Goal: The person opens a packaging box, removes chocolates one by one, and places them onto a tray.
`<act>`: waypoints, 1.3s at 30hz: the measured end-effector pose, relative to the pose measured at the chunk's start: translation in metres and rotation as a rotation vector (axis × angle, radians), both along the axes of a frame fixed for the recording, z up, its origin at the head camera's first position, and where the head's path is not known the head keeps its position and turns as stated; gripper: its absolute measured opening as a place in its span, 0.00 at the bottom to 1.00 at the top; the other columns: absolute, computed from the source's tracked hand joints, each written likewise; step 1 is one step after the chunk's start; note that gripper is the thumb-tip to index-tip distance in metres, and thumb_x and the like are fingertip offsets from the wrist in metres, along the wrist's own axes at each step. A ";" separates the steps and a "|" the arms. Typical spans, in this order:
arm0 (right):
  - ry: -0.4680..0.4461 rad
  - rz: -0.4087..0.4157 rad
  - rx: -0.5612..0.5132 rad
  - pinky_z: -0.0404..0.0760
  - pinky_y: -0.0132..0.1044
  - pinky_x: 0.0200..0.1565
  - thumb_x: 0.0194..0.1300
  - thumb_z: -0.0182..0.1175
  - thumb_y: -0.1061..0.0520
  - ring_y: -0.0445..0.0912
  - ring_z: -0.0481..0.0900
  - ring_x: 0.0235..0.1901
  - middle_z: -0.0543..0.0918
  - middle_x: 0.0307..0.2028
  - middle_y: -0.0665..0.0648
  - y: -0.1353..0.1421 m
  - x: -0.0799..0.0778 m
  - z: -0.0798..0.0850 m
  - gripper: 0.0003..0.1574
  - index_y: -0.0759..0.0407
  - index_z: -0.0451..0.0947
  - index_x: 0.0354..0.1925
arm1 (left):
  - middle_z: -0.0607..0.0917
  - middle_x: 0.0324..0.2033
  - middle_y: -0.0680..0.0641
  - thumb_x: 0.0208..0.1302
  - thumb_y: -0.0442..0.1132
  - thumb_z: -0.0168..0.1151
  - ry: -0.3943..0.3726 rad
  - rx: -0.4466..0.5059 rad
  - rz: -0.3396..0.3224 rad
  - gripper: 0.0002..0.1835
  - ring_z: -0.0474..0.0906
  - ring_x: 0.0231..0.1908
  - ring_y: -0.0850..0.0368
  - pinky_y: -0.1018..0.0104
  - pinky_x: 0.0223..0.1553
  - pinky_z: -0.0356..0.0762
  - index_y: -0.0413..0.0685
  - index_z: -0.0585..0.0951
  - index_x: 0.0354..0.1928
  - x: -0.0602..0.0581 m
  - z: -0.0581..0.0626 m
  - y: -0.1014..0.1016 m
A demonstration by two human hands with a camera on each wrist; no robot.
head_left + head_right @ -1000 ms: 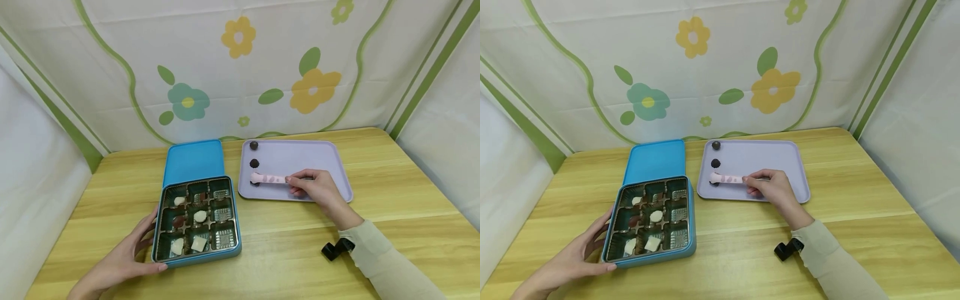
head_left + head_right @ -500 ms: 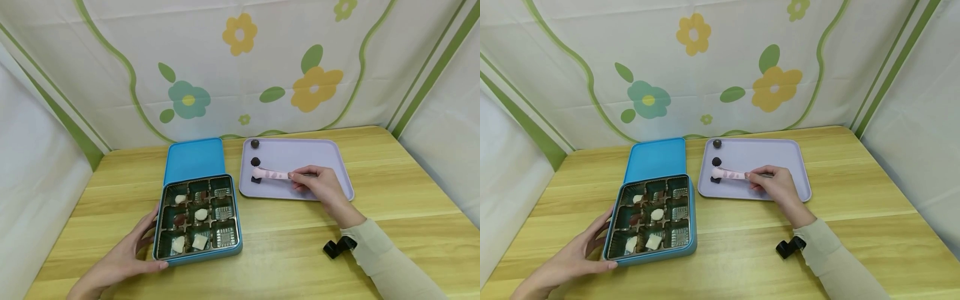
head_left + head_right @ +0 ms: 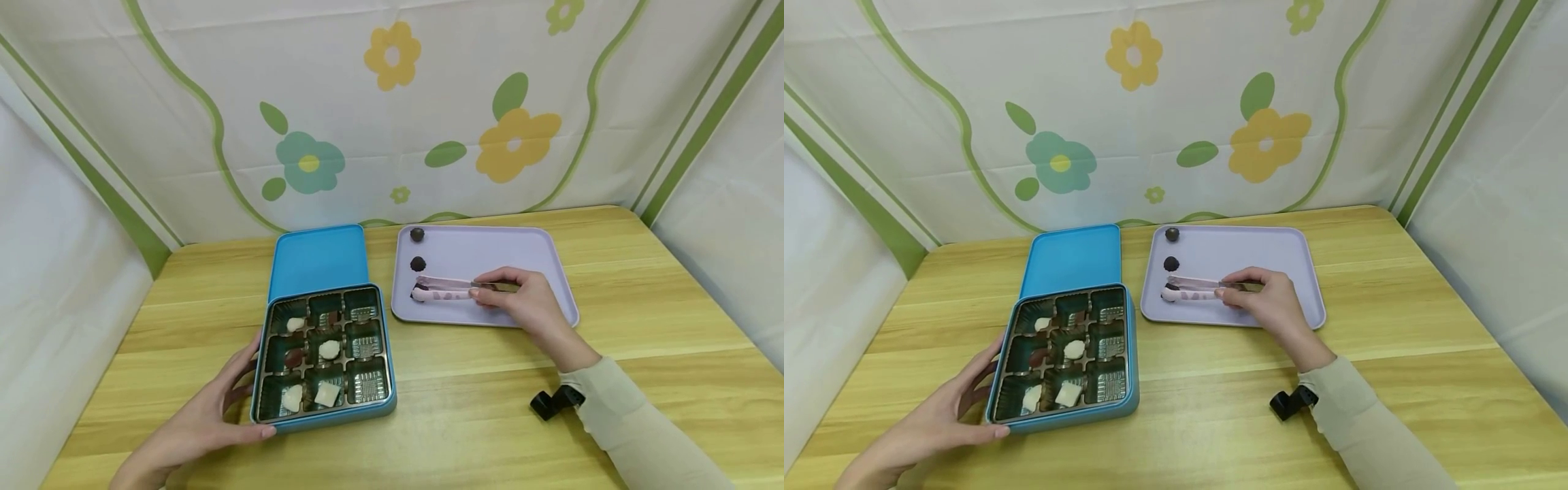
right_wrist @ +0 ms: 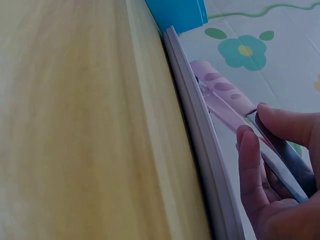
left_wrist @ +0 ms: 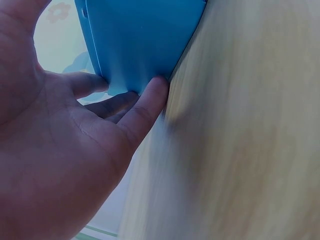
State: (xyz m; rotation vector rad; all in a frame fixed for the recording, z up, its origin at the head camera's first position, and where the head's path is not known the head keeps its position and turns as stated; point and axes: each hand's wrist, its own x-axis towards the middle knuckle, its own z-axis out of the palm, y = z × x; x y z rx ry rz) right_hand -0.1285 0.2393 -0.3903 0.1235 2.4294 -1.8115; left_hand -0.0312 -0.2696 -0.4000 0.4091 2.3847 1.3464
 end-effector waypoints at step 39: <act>0.076 0.059 0.079 0.89 0.34 0.42 0.64 0.80 0.48 0.43 0.92 0.36 0.94 0.37 0.55 -0.002 0.003 0.003 0.24 0.60 0.89 0.53 | 0.47 0.86 0.32 0.62 0.33 0.79 -0.046 0.130 -0.006 0.65 0.72 0.72 0.66 0.78 0.62 0.74 0.70 0.44 0.88 0.000 0.001 0.000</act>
